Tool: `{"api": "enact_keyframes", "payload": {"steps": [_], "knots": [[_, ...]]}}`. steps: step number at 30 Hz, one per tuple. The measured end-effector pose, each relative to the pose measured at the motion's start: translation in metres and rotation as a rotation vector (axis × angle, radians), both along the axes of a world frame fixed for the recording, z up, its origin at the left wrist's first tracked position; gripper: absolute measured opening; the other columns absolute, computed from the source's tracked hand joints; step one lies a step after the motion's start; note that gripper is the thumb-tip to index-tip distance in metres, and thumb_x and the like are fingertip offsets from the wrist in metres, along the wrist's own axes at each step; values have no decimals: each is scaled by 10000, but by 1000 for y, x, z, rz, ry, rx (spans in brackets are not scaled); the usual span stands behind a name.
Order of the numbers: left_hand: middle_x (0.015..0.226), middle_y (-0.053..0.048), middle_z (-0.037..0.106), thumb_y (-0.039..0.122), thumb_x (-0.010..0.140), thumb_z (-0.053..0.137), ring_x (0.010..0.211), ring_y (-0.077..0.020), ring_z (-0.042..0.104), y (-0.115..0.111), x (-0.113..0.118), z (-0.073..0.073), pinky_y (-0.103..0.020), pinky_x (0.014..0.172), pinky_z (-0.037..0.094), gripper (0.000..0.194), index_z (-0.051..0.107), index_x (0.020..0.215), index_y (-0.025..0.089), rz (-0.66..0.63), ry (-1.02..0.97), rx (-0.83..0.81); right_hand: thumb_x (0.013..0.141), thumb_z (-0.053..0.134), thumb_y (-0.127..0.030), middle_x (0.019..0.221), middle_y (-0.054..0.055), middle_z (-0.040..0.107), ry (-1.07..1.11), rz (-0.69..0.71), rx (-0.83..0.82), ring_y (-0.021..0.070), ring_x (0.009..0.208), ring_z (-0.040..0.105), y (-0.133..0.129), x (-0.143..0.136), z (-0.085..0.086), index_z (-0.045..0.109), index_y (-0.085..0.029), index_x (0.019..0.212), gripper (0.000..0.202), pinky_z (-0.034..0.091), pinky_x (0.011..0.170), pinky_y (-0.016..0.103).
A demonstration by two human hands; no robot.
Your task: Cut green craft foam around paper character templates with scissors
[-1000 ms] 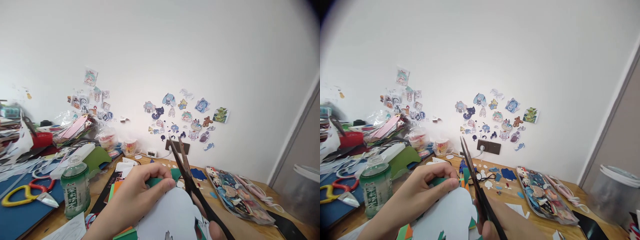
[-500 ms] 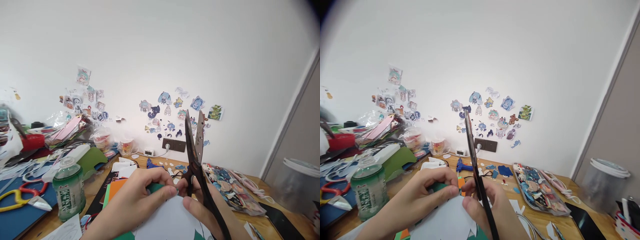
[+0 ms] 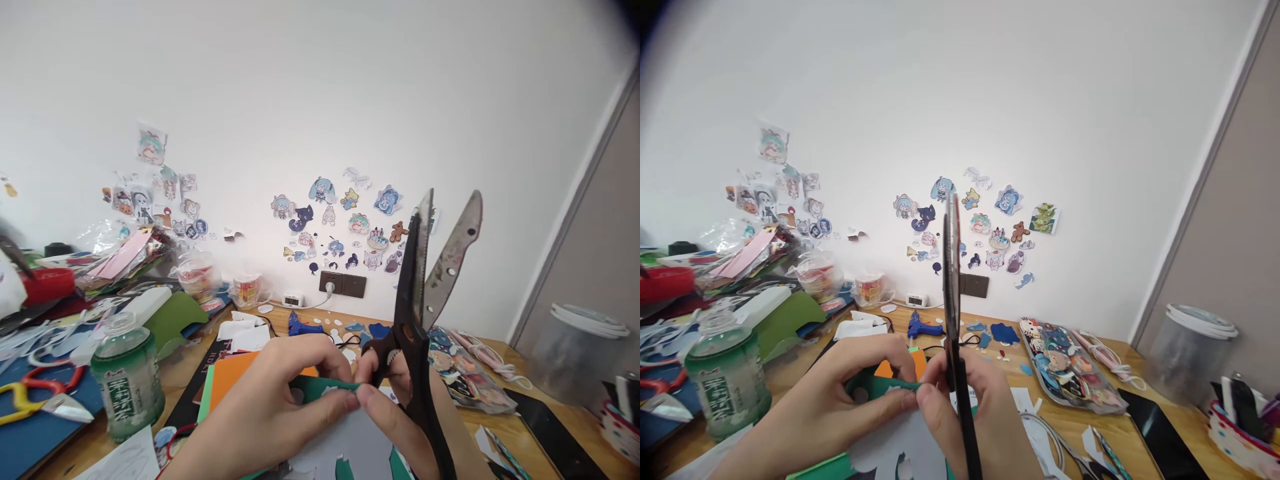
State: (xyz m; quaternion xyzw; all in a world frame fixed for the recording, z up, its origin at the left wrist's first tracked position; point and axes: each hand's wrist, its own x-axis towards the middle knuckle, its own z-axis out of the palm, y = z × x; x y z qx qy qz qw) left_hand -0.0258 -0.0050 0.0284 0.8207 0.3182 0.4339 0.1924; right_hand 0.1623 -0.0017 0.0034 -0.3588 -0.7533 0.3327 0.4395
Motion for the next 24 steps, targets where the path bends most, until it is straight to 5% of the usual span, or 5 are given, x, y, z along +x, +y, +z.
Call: {"api": "enact_keyframes", "payload": {"steps": [6, 9, 13, 20, 24], "knots": [[710, -10, 624, 29, 774, 605, 688, -127, 555, 5, 2, -4, -287, 700, 472, 134, 613, 796, 160, -96, -139, 409, 772, 606, -252, 782, -8, 637, 71, -66, 178, 152, 600, 582, -8, 4, 8, 623, -294, 901, 137, 438, 468, 220], [700, -21, 632, -25, 743, 584, 678, -126, 572, 6, 4, 1, -356, 806, 489, 172, 616, 781, 140, -108, -181, 646, 716, 635, -152, 805, -16, 651, 14, -165, 325, 176, 725, 627, -4, 10, 12, 629, -279, 832, 172, 488, 581, 224], [697, -14, 657, -36, 708, 555, 695, -126, 596, 5, 6, 3, -365, 845, 495, 191, 627, 711, 140, -39, -149, 790, 762, 602, -110, 771, -12, 620, 54, -35, 448, 169, 743, 609, 3, 14, 16, 574, -253, 821, 157, 485, 724, 270], [747, 62, 729, 109, 886, 553, 765, -82, 654, -9, 6, -4, -312, 1023, 364, 212, 658, 731, 208, 41, -42, 817, 789, 675, -208, 712, -29, 544, 441, 225, 147, 106, 597, 478, 10, 8, 10, 481, -220, 707, 211, 380, 538, 213], [656, 117, 733, 75, 810, 642, 624, -41, 661, -19, 10, -3, -212, 1033, 350, 196, 678, 700, 233, 105, -3, 846, 777, 697, -239, 721, -29, 538, 560, 292, 123, 135, 645, 457, 10, 8, 2, 492, -252, 749, 207, 393, 589, 243]]}}
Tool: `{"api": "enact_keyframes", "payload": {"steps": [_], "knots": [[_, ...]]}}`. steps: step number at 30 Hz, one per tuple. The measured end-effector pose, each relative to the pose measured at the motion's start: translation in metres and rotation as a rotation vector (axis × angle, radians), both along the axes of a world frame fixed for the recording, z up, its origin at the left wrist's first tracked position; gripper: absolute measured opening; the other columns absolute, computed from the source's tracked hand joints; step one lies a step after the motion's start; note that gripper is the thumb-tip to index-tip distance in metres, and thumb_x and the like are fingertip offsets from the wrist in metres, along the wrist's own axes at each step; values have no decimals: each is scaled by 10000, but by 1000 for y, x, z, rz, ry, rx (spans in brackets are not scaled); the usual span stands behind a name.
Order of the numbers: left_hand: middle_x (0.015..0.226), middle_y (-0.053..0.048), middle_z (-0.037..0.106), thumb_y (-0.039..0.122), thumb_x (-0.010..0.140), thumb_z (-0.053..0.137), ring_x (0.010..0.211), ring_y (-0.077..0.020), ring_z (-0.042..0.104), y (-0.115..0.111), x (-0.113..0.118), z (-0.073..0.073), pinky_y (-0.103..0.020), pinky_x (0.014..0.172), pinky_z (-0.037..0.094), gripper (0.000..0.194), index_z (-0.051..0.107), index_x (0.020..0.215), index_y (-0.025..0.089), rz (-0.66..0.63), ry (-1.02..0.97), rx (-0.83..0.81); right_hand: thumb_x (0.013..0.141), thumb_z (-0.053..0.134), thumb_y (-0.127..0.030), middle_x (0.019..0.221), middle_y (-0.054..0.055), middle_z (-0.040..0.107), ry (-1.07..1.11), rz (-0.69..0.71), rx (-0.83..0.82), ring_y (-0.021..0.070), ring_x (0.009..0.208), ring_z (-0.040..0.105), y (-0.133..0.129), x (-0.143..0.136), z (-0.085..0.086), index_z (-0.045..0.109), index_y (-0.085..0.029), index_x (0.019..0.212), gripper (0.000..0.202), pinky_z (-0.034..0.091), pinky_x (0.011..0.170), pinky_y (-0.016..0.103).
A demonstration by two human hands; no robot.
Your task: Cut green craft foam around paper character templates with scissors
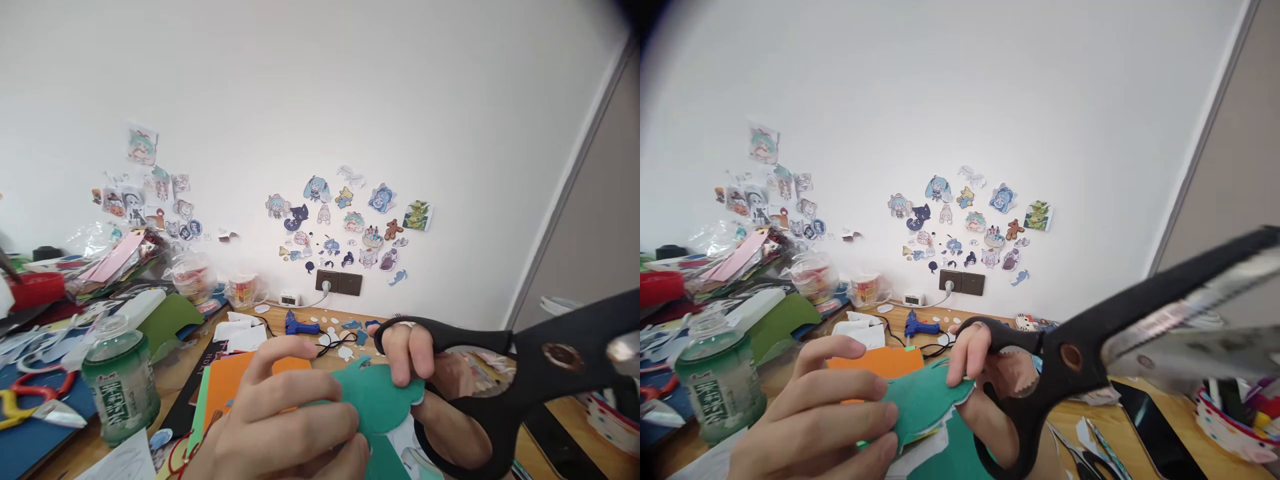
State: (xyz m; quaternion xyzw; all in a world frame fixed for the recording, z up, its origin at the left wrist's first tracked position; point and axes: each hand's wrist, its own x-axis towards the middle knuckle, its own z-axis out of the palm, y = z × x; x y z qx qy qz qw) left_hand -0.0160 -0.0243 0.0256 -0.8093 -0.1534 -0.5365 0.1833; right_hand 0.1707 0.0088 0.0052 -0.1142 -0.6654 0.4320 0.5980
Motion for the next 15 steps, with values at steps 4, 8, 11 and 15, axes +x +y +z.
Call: {"api": "enact_keyframes", "payload": {"steps": [4, 8, 11, 15], "knots": [[607, 131, 721, 133, 830, 641, 578, -16, 659, -2, 6, -8, -183, 1012, 368, 199, 687, 681, 257, 4, -85, 34, 843, 612, -403, 514, -35, 456, 183, -103, 145, 162, 557, 416, 4, -6, 2, 463, -252, 614, 312, 418, 803, 308], [608, 132, 720, 149, 852, 621, 586, -10, 665, 0, 5, -11, -177, 1041, 339, 204, 689, 690, 251, -38, -50, 32, 875, 550, -438, 371, -62, 277, 255, -55, 296, 157, 419, 295, 9, -12, 5, 326, -229, 518, 470, 442, 756, 314], [628, 112, 721, 118, 793, 674, 650, -39, 679, 2, 2, -4, -216, 1080, 291, 155, 691, 706, 244, -65, 52, -23, 906, 501, -454, 382, -65, 297, 224, -11, 350, 151, 419, 299, 10, -9, 5, 322, -225, 535, 471, 440, 769, 317], [657, 64, 683, 22, 746, 600, 616, -81, 644, 9, 2, 1, -356, 1038, 350, 198, 648, 685, 204, -187, -70, -282, 858, 605, -326, 627, -38, 510, -66, -101, 215, 161, 631, 496, 7, 5, 5, 435, -243, 672, 265, 399, 876, 361]]}}
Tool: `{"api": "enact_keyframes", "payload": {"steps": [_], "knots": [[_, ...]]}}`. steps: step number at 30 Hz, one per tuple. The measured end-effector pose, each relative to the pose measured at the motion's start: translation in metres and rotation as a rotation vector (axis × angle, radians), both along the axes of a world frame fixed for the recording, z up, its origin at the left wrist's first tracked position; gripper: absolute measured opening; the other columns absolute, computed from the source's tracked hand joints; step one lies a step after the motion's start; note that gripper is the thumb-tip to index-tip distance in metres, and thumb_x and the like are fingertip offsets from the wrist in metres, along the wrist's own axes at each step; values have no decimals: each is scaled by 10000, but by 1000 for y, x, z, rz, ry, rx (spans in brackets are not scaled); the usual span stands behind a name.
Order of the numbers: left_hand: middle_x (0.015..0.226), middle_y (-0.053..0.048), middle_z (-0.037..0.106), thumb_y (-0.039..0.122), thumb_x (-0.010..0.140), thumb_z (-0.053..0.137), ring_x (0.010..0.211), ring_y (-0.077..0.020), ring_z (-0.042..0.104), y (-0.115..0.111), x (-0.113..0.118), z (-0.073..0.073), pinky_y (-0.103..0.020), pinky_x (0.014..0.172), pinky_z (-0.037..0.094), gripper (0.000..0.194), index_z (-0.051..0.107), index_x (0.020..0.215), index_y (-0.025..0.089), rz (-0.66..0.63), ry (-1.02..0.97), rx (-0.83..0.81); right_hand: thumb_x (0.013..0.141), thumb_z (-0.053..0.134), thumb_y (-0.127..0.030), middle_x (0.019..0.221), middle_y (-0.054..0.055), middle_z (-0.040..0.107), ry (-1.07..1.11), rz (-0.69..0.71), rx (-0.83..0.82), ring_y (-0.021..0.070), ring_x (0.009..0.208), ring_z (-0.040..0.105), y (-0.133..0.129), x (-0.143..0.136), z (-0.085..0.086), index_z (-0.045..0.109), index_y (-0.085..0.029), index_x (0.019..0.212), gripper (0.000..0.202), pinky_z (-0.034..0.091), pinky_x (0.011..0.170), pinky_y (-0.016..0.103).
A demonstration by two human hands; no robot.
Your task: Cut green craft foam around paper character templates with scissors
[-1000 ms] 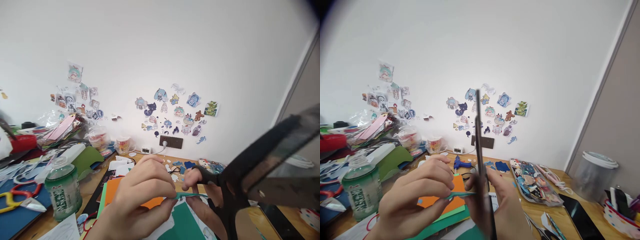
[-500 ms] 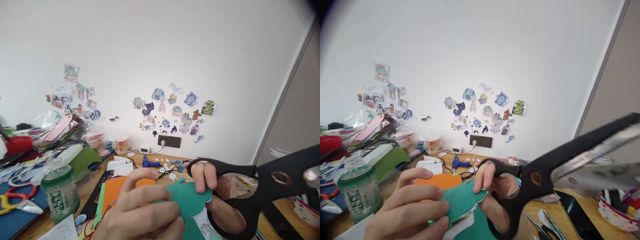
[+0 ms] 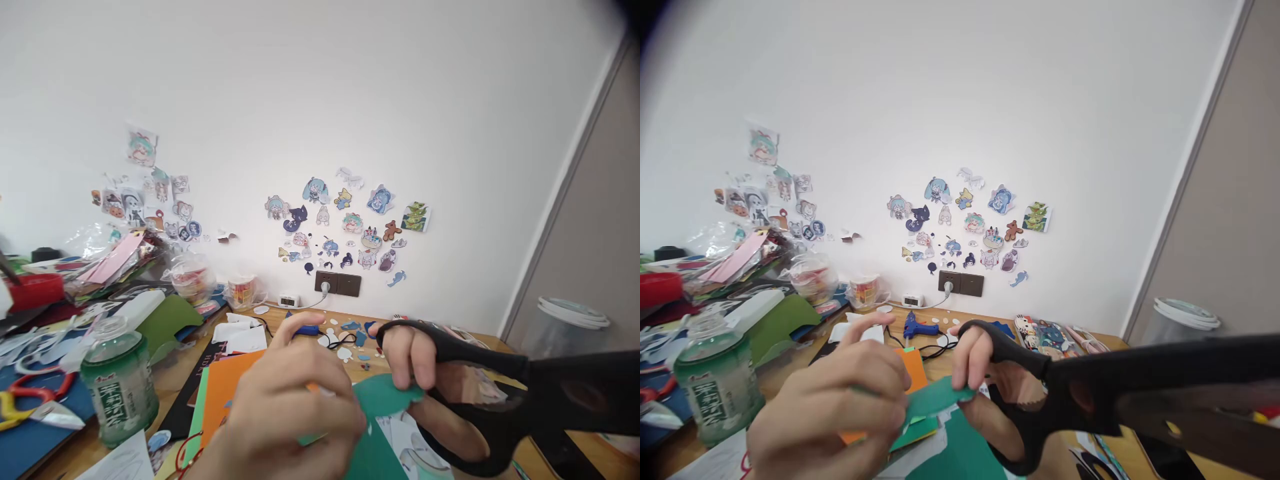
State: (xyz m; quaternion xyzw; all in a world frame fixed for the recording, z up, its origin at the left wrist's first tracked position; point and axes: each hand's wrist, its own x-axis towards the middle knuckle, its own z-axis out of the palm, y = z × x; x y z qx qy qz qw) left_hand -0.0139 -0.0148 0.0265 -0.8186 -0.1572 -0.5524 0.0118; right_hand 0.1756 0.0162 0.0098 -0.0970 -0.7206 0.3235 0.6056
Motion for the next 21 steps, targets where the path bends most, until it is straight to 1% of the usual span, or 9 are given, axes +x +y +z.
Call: {"api": "enact_keyframes", "payload": {"steps": [2, 4, 7, 10, 12, 14, 16, 18, 21], "knots": [[638, 52, 663, 49, 740, 608, 600, -97, 614, 5, 0, 0, -366, 970, 411, 176, 649, 675, 206, -32, -75, -330, 819, 614, -203, 797, -25, 569, -208, -59, -11, 175, 811, 549, -2, 8, 2, 465, -257, 774, 165, 390, 874, 346], [639, 31, 670, 113, 729, 657, 628, -125, 610, 10, -1, -1, -317, 824, 488, 112, 677, 675, 209, -63, -76, -671, 810, 576, -177, 864, -13, 582, -366, -87, -59, 180, 872, 557, -5, 11, 4, 466, -253, 814, 134, 411, 812, 316], [631, -2, 662, 219, 718, 696, 608, -143, 594, 16, -5, -1, -244, 571, 483, 38, 706, 691, 196, -90, -76, -955, 785, 579, -222, 832, 2, 580, -490, -182, -221, 197, 819, 563, -9, 7, 5, 503, -238, 803, 80, 433, 738, 318], [604, 4, 646, 269, 707, 730, 562, -118, 561, 25, -10, 0, -207, 522, 445, 81, 718, 729, 191, -107, -46, -1017, 748, 601, -238, 765, -5, 559, -542, -320, -296, 195, 761, 538, -11, -2, 2, 544, -232, 771, 62, 413, 685, 311], [626, -1, 668, 287, 705, 751, 575, -112, 576, 35, -16, -1, -196, 551, 448, 139, 730, 801, 188, -230, -76, -1061, 734, 613, -240, 738, -13, 536, -478, -322, -343, 174, 725, 515, -10, -7, -2, 530, -224, 742, 85, 396, 646, 285], [647, -24, 687, 398, 740, 722, 609, -132, 613, 51, -24, -4, -211, 595, 469, 267, 731, 883, 172, -417, -218, -1107, 743, 631, -249, 728, -19, 512, -323, -277, -386, 154, 697, 495, -7, -11, -6, 501, -218, 734, 134, 384, 610, 259], [639, -23, 675, 583, 805, 566, 666, -160, 651, 68, -32, -8, -257, 682, 503, 439, 716, 927, 189, -498, -352, -1103, 755, 660, -260, 721, -23, 499, -138, -246, -388, 138, 672, 480, -1, -12, -10, 482, -215, 726, 185, 379, 577, 234], [740, -34, 693, 650, 862, 382, 706, -162, 665, 82, -35, -13, -295, 732, 516, 544, 696, 955, 216, -539, -443, -1099, 733, 711, -281, 675, -24, 502, 55, -237, -378, 122, 601, 460, 7, -13, -13, 479, -206, 684, 248, 369, 520, 218], [1014, -96, 692, 834, 746, 192, 936, -252, 655, 91, -28, -23, -382, 786, 519, 819, 638, 1083, 235, -597, -496, -1066, 635, 792, -365, 545, -39, 468, 293, -246, -388, 98, 460, 408, 17, -16, -16, 417, -201, 584, 412, 331, 430, 215]]}}
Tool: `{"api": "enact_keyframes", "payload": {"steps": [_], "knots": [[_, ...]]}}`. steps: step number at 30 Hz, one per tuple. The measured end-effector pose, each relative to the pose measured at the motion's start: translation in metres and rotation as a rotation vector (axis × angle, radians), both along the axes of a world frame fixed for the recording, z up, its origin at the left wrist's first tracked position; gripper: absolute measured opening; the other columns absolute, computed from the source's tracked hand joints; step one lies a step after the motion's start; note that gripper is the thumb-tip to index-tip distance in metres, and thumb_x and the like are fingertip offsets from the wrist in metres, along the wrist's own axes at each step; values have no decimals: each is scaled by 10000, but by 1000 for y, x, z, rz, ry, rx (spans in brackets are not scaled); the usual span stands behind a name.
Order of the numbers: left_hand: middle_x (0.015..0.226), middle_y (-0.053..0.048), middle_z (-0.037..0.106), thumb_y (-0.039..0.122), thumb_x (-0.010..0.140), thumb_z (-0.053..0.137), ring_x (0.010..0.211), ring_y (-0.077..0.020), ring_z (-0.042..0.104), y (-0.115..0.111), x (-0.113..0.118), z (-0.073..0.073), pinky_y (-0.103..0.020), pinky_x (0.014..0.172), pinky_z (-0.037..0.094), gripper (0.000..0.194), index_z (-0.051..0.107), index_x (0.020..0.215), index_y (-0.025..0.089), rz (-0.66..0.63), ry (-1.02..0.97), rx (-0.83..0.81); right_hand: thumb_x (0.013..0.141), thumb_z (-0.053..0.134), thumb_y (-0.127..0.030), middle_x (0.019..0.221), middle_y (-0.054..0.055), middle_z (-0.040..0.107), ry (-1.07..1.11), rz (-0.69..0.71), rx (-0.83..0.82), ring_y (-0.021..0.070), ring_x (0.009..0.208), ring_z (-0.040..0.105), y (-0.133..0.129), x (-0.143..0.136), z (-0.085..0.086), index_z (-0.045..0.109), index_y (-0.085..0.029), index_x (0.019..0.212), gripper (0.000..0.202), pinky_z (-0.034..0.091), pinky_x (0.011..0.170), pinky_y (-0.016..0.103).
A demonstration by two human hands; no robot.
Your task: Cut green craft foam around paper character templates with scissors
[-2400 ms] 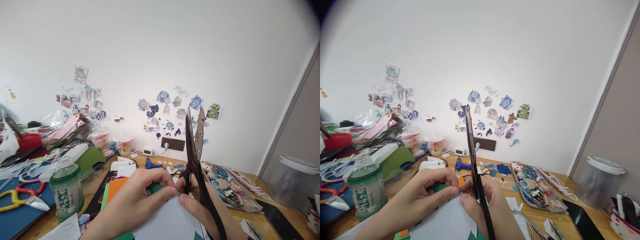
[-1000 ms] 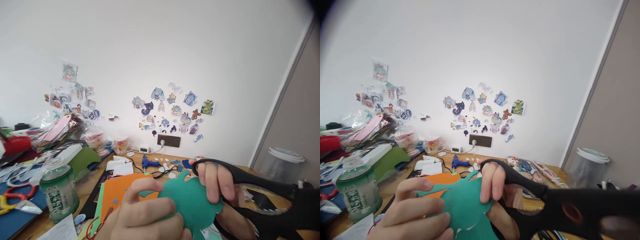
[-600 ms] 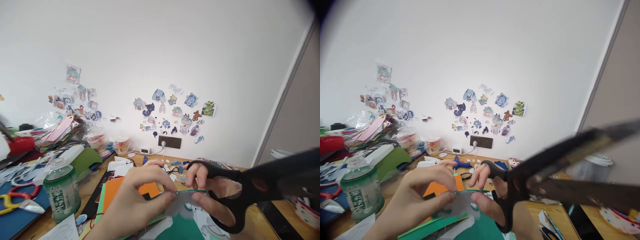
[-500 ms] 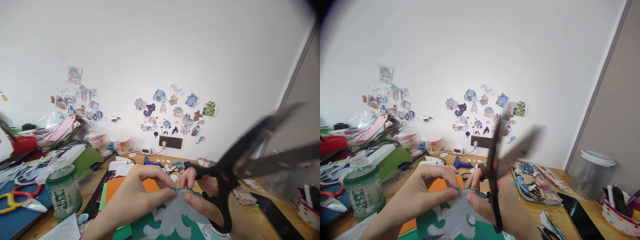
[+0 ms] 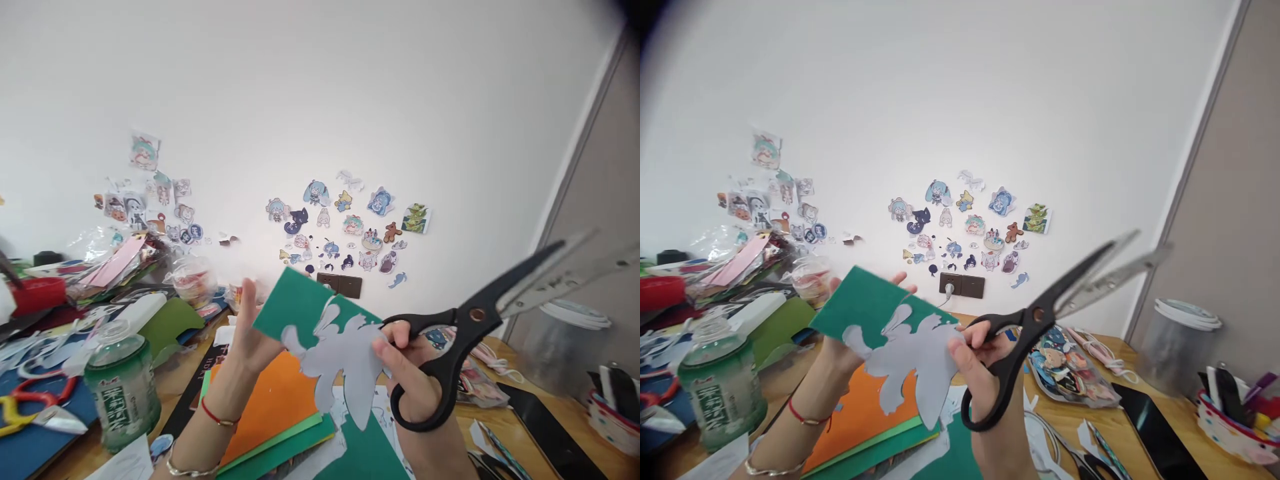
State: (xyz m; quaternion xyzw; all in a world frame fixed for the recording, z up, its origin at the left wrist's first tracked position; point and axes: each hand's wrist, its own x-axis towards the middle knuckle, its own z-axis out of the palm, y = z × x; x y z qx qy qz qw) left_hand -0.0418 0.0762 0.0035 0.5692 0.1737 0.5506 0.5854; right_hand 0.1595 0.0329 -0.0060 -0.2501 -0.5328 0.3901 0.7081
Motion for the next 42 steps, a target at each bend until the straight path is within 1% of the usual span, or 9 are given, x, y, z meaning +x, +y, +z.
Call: {"api": "enact_keyframes", "payload": {"steps": [3, 6, 10, 18, 23, 27, 32, 37, 42], "knots": [[1033, -137, 686, 952, 497, 362, 1011, -344, 616, -8, 22, -11, -432, 769, 524, 990, 643, 1086, 208, -48, 54, 36, 645, 781, -407, 530, -58, 468, 112, -89, 0, 113, 463, 455, 3, -7, -4, 363, -217, 610, 461, 387, 475, 245], [961, -107, 705, 693, 417, 778, 996, -326, 618, -24, 46, -17, -398, 820, 513, 759, 682, 987, 201, -28, 148, 32, 675, 764, -389, 576, -50, 528, 166, -171, -3, 156, 582, 555, 1, -17, -10, 357, -231, 644, 438, 455, 590, 292], [910, -66, 711, 475, 770, 674, 924, -214, 623, -38, 58, -12, -296, 816, 487, 337, 677, 941, 185, 160, 164, -83, 696, 748, -357, 711, -4, 632, 174, -191, -40, 196, 713, 621, -8, -27, -10, 372, -231, 656, 398, 484, 679, 327], [538, 20, 541, 425, 712, 705, 483, -96, 430, -55, 33, 15, -193, 425, 294, 282, 652, 633, 159, 404, 407, 0, 638, 765, -287, 602, -48, 567, 141, -167, -109, 126, 533, 522, -9, -18, 6, 422, -214, 671, 351, 414, 554, 269], [525, 27, 532, 410, 676, 725, 479, -102, 441, -57, 23, 23, -193, 429, 322, 270, 628, 575, 179, 471, 501, -5, 668, 762, -318, 732, -24, 633, -10, -124, -201, 160, 742, 606, -12, -17, 6, 488, -206, 721, 301, 462, 690, 265], [715, -14, 657, 385, 617, 774, 610, -164, 573, -57, 17, 18, -207, 489, 424, 181, 718, 683, 226, 629, 523, -2, 616, 760, -307, 703, -13, 653, -13, -70, -193, 156, 614, 612, -4, -12, 2, 484, -202, 682, 302, 487, 616, 278], [736, -45, 669, 379, 647, 750, 651, -186, 591, -55, 14, 14, -219, 517, 448, 188, 726, 717, 207, 553, 590, 21, 604, 765, -267, 736, 5, 662, -89, -111, -186, 153, 626, 588, -7, -9, 6, 488, -202, 677, 294, 462, 579, 261], [679, -20, 635, 445, 792, 639, 566, -116, 557, -38, 10, 15, -190, 512, 446, 270, 687, 814, 180, 120, 451, 89, 627, 782, -300, 696, -11, 641, -21, -258, -194, 159, 635, 584, -16, -17, 6, 472, -212, 695, 329, 454, 584, 265], [990, -132, 651, 861, 536, 530, 860, -240, 644, -12, 8, -7, -370, 731, 533, 863, 640, 1073, 194, 62, 366, 406, 652, 788, -291, 706, -37, 630, 190, -189, -150, 147, 651, 602, -7, -24, -4, 430, -219, 712, 370, 459, 609, 266]]}}
